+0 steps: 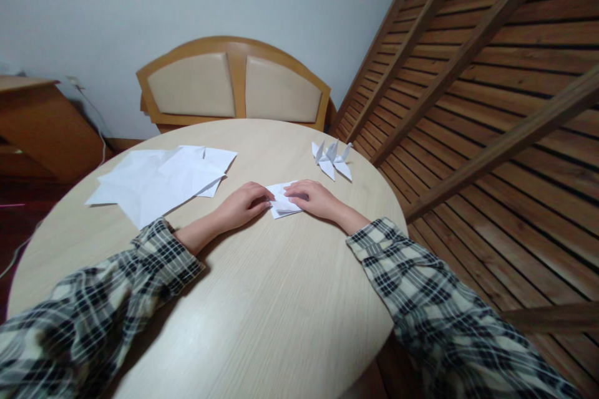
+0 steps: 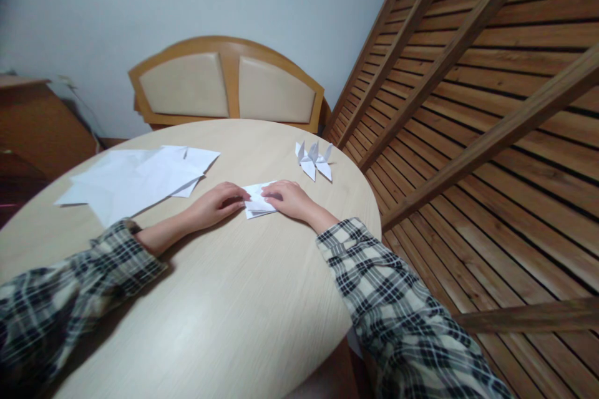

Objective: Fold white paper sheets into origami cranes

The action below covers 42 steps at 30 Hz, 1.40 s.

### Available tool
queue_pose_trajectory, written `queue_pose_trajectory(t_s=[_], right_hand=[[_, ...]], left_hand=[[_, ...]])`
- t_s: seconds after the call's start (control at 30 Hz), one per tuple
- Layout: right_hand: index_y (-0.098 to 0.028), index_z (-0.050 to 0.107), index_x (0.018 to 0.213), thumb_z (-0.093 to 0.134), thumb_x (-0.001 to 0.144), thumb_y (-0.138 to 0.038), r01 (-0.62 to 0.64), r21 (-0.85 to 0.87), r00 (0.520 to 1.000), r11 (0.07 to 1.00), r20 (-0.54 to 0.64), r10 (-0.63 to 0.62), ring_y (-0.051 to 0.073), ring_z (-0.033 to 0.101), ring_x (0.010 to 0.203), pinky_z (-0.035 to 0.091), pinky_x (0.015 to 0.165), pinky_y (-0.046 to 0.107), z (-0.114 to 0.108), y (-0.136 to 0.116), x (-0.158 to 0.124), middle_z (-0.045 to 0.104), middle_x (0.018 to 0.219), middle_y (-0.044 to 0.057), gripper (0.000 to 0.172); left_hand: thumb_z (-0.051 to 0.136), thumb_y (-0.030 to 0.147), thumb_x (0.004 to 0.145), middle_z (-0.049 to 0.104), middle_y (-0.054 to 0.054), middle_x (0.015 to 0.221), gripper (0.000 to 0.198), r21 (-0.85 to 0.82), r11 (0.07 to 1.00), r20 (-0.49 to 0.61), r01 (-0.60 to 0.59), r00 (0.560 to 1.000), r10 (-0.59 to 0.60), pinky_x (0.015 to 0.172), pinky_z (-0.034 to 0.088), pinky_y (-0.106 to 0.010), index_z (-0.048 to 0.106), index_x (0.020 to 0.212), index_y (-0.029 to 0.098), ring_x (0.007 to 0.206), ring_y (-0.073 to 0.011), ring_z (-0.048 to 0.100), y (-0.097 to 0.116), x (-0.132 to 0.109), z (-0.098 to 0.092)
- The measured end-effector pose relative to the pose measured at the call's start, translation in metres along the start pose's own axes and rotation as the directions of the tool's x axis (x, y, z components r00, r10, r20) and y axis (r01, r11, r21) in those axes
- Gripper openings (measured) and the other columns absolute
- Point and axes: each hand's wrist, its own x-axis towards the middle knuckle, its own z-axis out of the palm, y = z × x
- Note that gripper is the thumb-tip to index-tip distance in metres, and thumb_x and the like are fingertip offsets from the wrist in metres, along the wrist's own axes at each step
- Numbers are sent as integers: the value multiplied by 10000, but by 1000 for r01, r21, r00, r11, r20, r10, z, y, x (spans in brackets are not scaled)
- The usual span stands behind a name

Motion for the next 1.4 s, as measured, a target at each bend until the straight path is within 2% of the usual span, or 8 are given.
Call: queue_pose_trajectory(t_s=[0.4, 0.57, 0.77, 0.97, 1.17, 1.3, 1.4], right_hand=[[-245, 737, 1024, 606, 887, -207, -10, 52, 999, 999, 37, 8, 193, 641, 1100, 456, 1009, 389, -1, -8, 0, 724, 1124, 60, 194], [-224, 733, 1025, 574, 914, -236, 0, 86, 999, 996, 47, -4, 203, 631, 1109, 447, 1009, 389, -3, -10, 0, 720, 1132, 70, 194], [-228, 735, 949, 438, 993, -343, -47, 135, 993, 990, 114, 32, 194, 640, 996, 469, 918, 340, -8, -18, 2, 733, 1036, 41, 321], [-217, 734, 1000, 576, 924, -332, -15, 159, 994, 987, 113, -3, 204, 642, 1069, 455, 981, 361, -9, -21, 1, 718, 1138, 71, 209], [-181, 720, 1038, 623, 887, -300, 7, 191, 990, 981, 134, -34, 199, 642, 1073, 451, 1000, 369, -9, -23, 0, 706, 1160, 98, 215], [-183, 715, 979, 619, 882, -273, -4, 187, 991, 982, 131, -21, 193, 641, 1040, 456, 974, 359, -8, -23, 1, 708, 1133, 89, 163], [-182, 691, 1018, 639, 855, -250, -38, 167, 992, 985, 125, 17, 189, 637, 963, 474, 908, 347, -7, -23, 1, 710, 1069, 76, 183]], left_hand=[[517, 298, 936, 666, -89, 939, 179, 49, 999, -11, 6, 1000, -6, 853, 493, -410, 655, 942, 184, 917, -229, 597, -2, 1, 1], [505, 261, 920, 656, -90, 935, 159, 69, 997, -4, 17, 1000, -17, 846, 488, -404, 639, 915, 175, 910, -228, 587, 0, 1, 1], [504, 254, 890, 643, -85, 918, 139, 95, 995, -16, 34, 999, -33, 841, 480, -403, 617, 886, 174, 896, -229, 575, 1, 1, -1], [490, 329, 925, 630, -81, 885, 204, 125, 990, -34, 70, 997, -66, 822, 467, -395, 609, 859, 177, 870, -227, 563, -3, 1, 1], [478, 337, 937, 615, -90, 843, 235, 140, 983, -65, 121, 991, -113, 778, 453, -393, 594, 816, 171, 826, -231, 548, -5, 1, 2], [486, 332, 929, 606, -89, 829, 229, 145, 980, -78, 139, 989, -129, 770, 448, -395, 590, 802, 174, 818, -233, 543, -5, 1, 3], [498, 330, 922, 603, -89, 830, 217, 151, 979, -73, 135, 989, -125, 771, 444, -395, 591, 801, 175, 827, -237, 543, -6, 1, 3]])
